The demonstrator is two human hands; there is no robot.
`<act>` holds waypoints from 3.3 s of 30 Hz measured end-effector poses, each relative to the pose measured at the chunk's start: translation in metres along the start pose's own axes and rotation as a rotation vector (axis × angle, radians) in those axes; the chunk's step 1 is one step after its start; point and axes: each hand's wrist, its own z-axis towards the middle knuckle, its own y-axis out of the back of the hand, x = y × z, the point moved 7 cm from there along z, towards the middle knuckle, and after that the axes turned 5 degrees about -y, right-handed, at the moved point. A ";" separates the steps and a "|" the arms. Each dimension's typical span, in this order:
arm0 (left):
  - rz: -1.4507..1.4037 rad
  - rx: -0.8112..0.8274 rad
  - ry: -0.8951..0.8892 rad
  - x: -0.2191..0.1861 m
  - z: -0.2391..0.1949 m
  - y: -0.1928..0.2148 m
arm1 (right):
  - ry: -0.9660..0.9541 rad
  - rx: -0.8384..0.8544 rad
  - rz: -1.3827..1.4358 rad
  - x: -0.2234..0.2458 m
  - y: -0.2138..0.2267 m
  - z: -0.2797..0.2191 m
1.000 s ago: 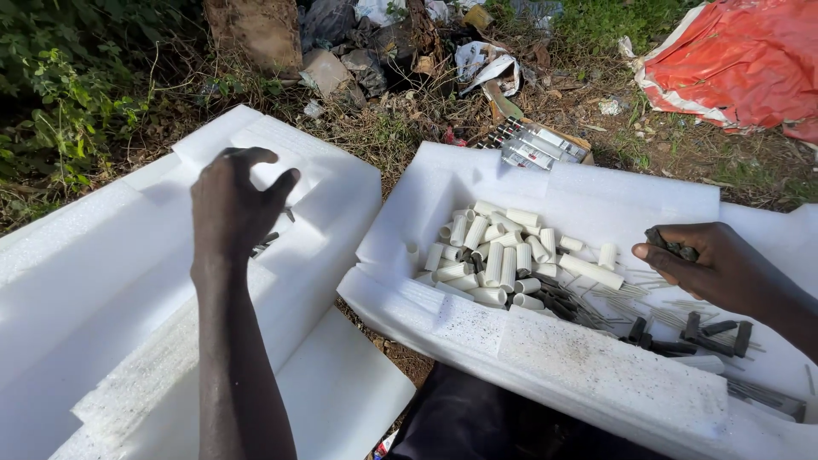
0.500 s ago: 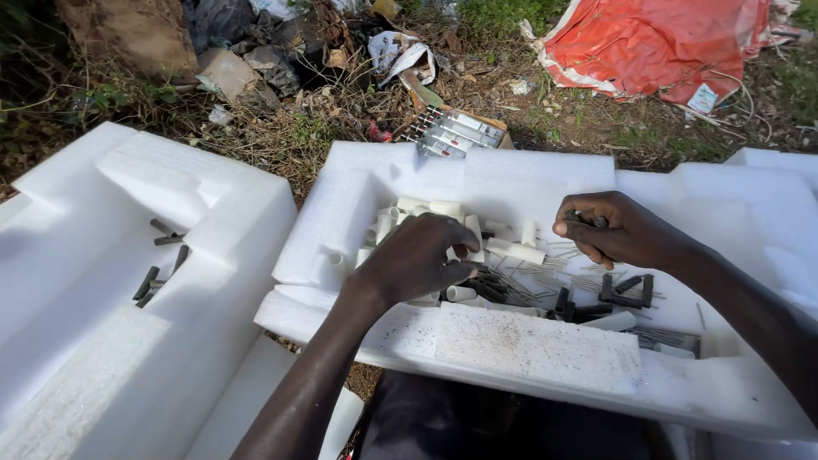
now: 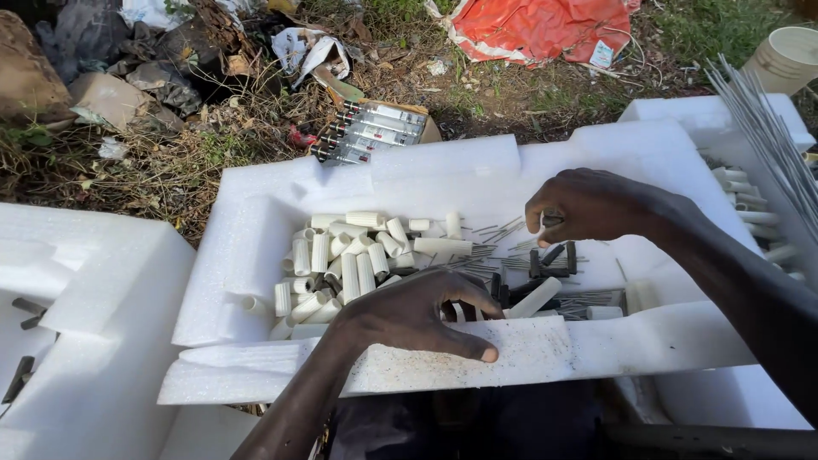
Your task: Assembling small components by inserting black pins into white plastic tubes
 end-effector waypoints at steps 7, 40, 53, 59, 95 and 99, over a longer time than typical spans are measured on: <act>0.014 0.047 -0.011 -0.019 0.012 -0.009 | 0.066 -0.009 -0.400 -0.023 -0.082 0.006; 0.953 -0.158 0.040 0.112 0.140 0.027 | 0.065 -0.390 -0.355 -0.063 -0.039 0.035; 0.630 -0.274 -0.056 0.070 0.122 0.025 | -0.044 -0.243 -0.284 -0.067 -0.040 0.034; 0.052 -0.289 -0.121 0.129 0.137 0.016 | 0.099 -0.313 0.747 -0.066 -0.012 0.009; -0.021 -0.104 0.410 0.089 0.152 -0.032 | 0.389 -0.252 1.677 -0.058 0.017 -0.006; -0.903 -0.407 0.210 0.141 0.135 -0.010 | 0.310 -0.287 1.672 -0.045 0.003 0.001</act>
